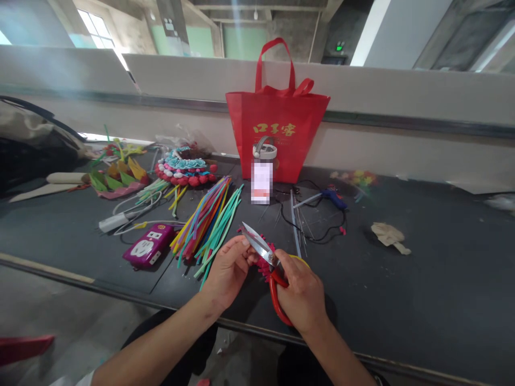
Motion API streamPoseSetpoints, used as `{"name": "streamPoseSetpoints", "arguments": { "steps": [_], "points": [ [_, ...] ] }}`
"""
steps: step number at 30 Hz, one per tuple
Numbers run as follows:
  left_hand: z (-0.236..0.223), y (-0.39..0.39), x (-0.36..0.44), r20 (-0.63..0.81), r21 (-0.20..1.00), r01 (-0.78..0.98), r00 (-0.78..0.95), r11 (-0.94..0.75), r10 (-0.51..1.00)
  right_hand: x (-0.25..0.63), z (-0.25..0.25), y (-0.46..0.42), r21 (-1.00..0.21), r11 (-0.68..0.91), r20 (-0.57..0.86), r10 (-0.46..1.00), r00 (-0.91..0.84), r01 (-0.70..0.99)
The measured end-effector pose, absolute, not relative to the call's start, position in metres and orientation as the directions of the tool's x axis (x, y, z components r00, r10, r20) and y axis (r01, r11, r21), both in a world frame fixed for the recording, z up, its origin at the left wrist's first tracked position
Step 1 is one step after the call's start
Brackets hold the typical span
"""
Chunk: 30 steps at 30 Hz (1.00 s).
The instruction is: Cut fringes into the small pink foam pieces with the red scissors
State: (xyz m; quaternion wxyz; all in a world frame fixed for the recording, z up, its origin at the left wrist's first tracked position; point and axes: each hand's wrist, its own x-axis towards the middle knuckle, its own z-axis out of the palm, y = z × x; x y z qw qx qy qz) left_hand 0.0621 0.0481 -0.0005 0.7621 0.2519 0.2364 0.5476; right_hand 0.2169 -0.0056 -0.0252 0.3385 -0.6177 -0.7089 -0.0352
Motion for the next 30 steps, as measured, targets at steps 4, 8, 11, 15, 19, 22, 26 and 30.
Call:
{"name": "streamPoseSetpoints", "arguments": {
  "steps": [4, 8, 11, 15, 19, 22, 26, 30],
  "points": [
    [0.000, 0.048, 0.062, -0.092, 0.644, -0.714, 0.287, 0.277, 0.954, 0.216, -0.026, -0.006, -0.346, 0.229, 0.532, 0.847, -0.011, 0.910],
    [0.000, 0.049, 0.062, -0.100, 0.638, -0.716, 0.286, 0.282, 0.953, 0.216, -0.026, -0.005, -0.334, 0.238, 0.553, 0.833, -0.015, 0.912],
    [0.000, 0.049, 0.062, -0.101, 0.633, -0.720, 0.285, 0.283, 0.953, 0.217, -0.026, -0.005, -0.330, 0.235, 0.551, 0.834, -0.016, 0.914],
    [0.002, 0.048, 0.063, -0.114, 0.633, -0.718, 0.282, 0.289, 0.953, 0.217, -0.025, -0.006, -0.342, 0.246, 0.554, 0.832, -0.017, 0.907],
    [0.003, 0.049, 0.063, -0.118, 0.638, -0.715, 0.276, 0.286, 0.954, 0.216, -0.023, -0.006, -0.424, 0.204, 0.496, 0.867, 0.038, 0.882],
    [0.003, 0.048, 0.064, -0.124, 0.675, -0.687, 0.253, 0.269, 0.959, 0.217, -0.021, -0.003, -0.484, 0.170, 0.507, 0.854, 0.116, 0.858],
    [0.002, 0.046, 0.065, -0.109, 0.854, -0.489, 0.164, 0.177, 0.980, 0.215, -0.016, 0.002, -0.639, 0.151, 0.476, 0.848, 0.233, 0.754],
    [0.001, 0.041, 0.068, -0.003, 0.971, -0.237, 0.136, 0.036, 0.991, 0.209, -0.007, 0.006, -0.867, 0.151, 0.325, 0.894, 0.309, 0.475]
  ]
}}
